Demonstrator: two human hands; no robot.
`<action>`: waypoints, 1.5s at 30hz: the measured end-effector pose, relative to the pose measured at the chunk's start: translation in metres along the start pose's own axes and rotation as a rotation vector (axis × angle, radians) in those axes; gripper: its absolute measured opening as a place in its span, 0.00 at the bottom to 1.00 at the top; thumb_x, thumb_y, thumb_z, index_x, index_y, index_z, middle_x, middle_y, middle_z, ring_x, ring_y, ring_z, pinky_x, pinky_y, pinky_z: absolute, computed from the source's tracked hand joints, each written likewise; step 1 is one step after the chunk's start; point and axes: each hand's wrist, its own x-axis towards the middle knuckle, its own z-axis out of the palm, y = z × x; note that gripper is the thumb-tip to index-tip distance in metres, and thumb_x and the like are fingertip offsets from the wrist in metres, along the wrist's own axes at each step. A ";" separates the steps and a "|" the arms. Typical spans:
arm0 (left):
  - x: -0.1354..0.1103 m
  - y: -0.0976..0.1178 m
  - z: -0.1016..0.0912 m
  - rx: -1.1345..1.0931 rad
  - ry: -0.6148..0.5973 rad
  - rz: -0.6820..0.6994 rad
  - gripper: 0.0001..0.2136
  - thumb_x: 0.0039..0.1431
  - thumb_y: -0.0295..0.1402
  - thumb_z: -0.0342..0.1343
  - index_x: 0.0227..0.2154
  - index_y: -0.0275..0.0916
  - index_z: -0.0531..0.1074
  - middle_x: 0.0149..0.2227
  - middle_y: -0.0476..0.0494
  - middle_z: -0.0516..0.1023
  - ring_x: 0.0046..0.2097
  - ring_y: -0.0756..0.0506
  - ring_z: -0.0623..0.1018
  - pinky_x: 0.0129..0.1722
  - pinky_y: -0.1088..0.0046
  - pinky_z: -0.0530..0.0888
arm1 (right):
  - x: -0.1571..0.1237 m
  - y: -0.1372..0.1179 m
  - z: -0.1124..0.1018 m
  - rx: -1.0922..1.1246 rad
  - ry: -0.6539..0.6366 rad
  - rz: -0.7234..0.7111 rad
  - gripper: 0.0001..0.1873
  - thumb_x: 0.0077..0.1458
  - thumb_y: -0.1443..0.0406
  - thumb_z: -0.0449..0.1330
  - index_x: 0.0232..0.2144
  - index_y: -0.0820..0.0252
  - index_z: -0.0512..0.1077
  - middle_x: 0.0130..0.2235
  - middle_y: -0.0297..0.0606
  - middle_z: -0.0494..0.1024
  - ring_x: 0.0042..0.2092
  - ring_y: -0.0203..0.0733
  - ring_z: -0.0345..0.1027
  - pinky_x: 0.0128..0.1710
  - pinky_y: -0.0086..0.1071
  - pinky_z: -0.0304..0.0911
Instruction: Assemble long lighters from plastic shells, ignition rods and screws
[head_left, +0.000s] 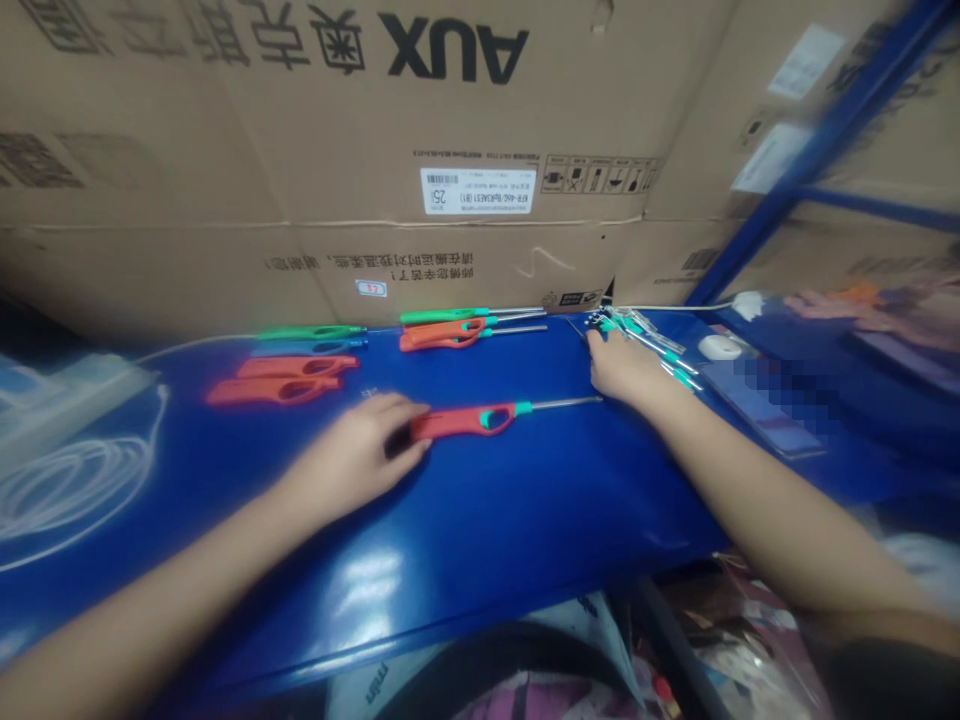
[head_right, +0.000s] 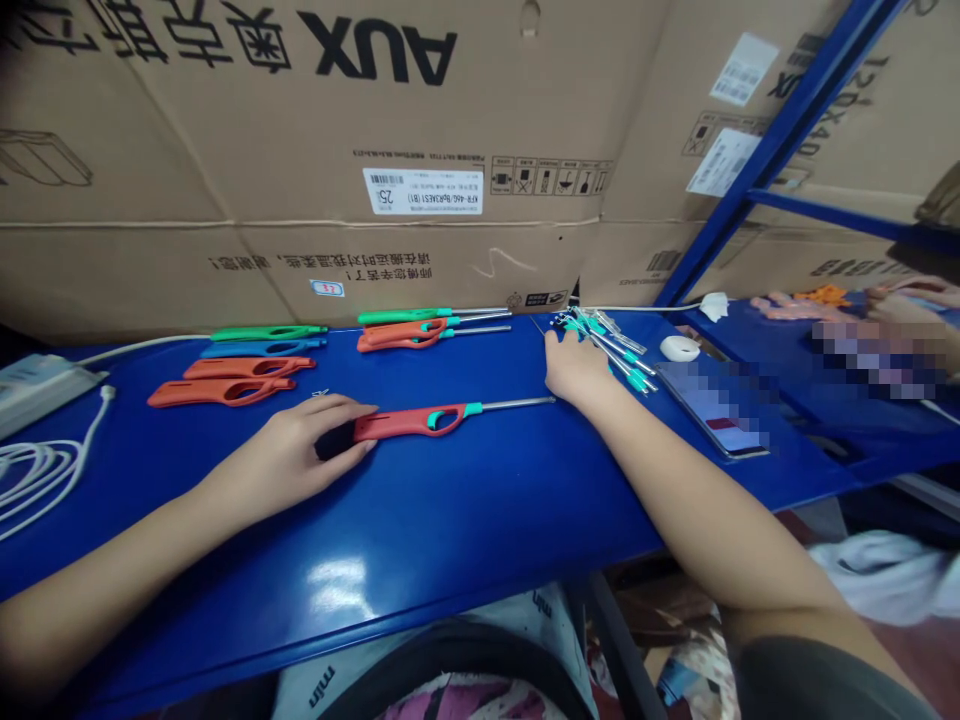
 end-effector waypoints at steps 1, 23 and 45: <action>0.000 0.000 0.000 0.004 -0.001 -0.004 0.19 0.65 0.41 0.53 0.51 0.33 0.76 0.47 0.35 0.78 0.48 0.39 0.78 0.51 0.59 0.75 | 0.001 0.002 -0.002 0.011 -0.009 0.001 0.27 0.58 0.68 0.55 0.59 0.68 0.64 0.52 0.63 0.73 0.49 0.66 0.73 0.41 0.46 0.67; -0.004 0.011 -0.002 0.025 -0.066 0.020 0.16 0.67 0.34 0.53 0.54 0.35 0.74 0.46 0.35 0.77 0.48 0.39 0.77 0.50 0.60 0.76 | -0.025 -0.023 -0.011 0.707 0.759 -0.416 0.11 0.62 0.58 0.58 0.31 0.57 0.72 0.30 0.37 0.76 0.27 0.39 0.64 0.29 0.33 0.58; -0.011 0.033 0.008 -0.061 -0.080 0.052 0.20 0.67 0.35 0.53 0.59 0.37 0.69 0.51 0.36 0.75 0.53 0.37 0.73 0.53 0.58 0.72 | -0.040 -0.078 0.001 1.125 0.117 -0.829 0.15 0.64 0.56 0.59 0.50 0.55 0.73 0.51 0.43 0.79 0.45 0.45 0.78 0.49 0.43 0.74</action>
